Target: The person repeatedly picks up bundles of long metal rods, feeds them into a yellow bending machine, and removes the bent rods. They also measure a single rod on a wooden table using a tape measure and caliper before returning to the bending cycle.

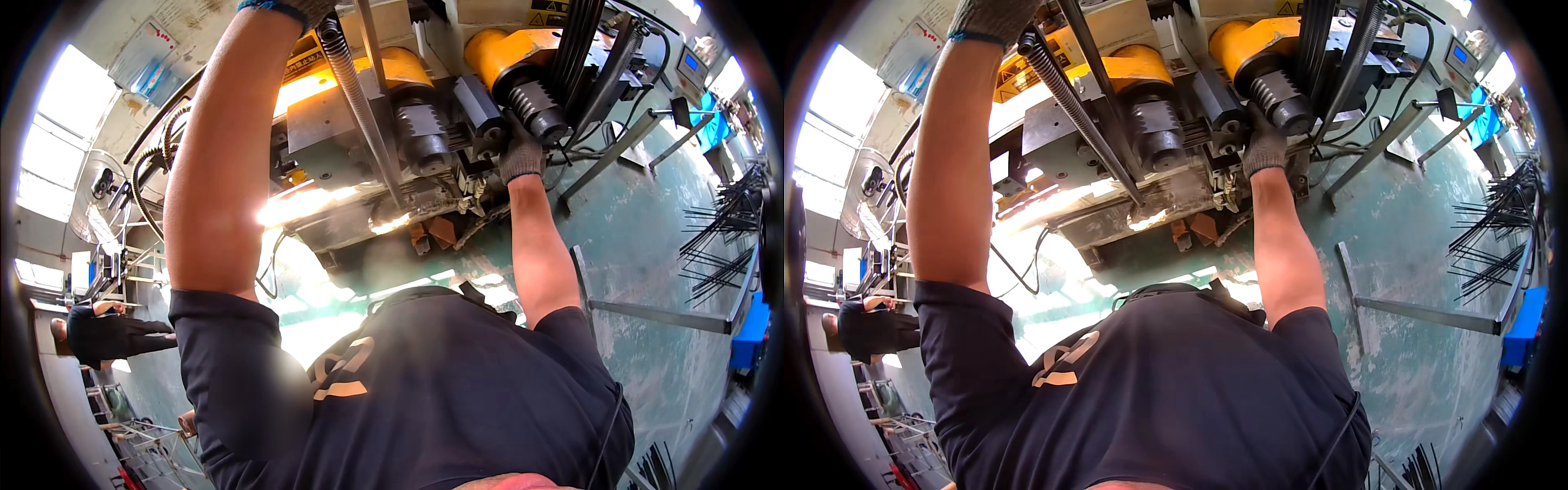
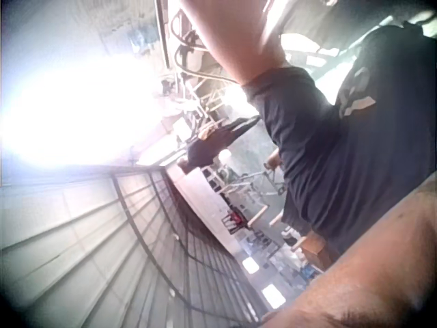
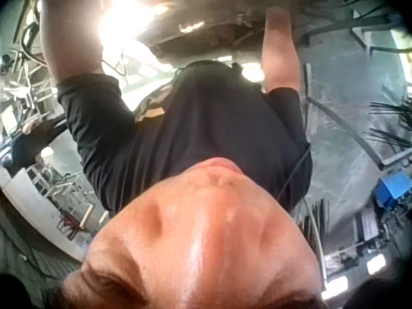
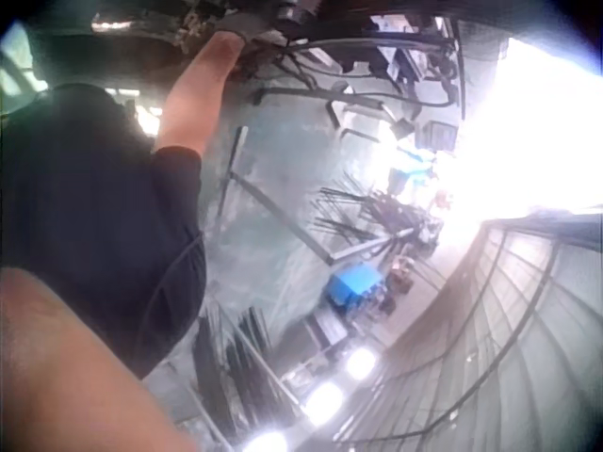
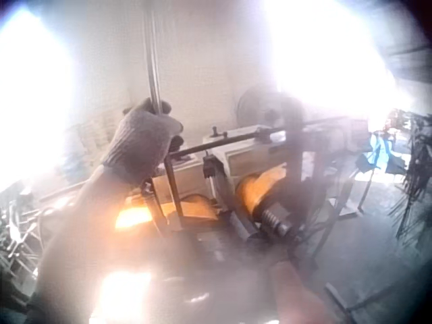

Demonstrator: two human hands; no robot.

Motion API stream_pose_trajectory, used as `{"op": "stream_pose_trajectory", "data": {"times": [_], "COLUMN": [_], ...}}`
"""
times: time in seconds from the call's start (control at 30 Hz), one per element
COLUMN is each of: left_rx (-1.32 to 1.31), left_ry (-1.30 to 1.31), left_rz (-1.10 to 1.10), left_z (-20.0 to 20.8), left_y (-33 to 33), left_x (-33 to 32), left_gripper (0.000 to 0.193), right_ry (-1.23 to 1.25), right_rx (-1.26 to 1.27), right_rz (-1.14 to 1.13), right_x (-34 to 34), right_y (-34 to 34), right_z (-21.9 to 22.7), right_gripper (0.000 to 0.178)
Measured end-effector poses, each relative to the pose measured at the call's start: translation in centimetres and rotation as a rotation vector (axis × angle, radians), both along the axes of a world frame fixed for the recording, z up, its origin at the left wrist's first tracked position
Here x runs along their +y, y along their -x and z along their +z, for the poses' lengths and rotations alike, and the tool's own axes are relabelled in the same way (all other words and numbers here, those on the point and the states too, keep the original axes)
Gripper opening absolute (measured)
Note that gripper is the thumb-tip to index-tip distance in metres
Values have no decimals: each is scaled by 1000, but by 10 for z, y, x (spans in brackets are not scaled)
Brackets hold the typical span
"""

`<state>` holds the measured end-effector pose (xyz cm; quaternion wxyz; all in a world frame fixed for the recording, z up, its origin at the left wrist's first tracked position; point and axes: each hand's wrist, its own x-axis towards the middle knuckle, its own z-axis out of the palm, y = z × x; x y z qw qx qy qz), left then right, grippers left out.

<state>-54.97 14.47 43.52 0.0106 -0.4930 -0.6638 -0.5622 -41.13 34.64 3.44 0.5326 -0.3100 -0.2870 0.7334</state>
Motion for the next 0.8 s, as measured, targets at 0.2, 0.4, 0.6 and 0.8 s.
{"op": "stream_pose_trajectory", "data": {"times": [0.2,0.4,0.6,0.8], "left_rx": [885,934,1398,289], "left_ry": [178,503,582,407], "left_rz": [193,302,265,-57], "left_z": [-3,2,-3,-21], "left_y": [91,58,56,74], "left_x": [9,-13,-10,-21], "left_gripper": [34,24,22,42], "right_ry": [145,128,-38,28], "right_rx": [72,-47,-18,-279], "right_rz": [264,243,235,241], "right_x": [7,-6,28,12], "right_y": [-26,1,-15,-14], "right_z": [-10,3,-28,-40], "right_gripper": [40,29,22,23]}}
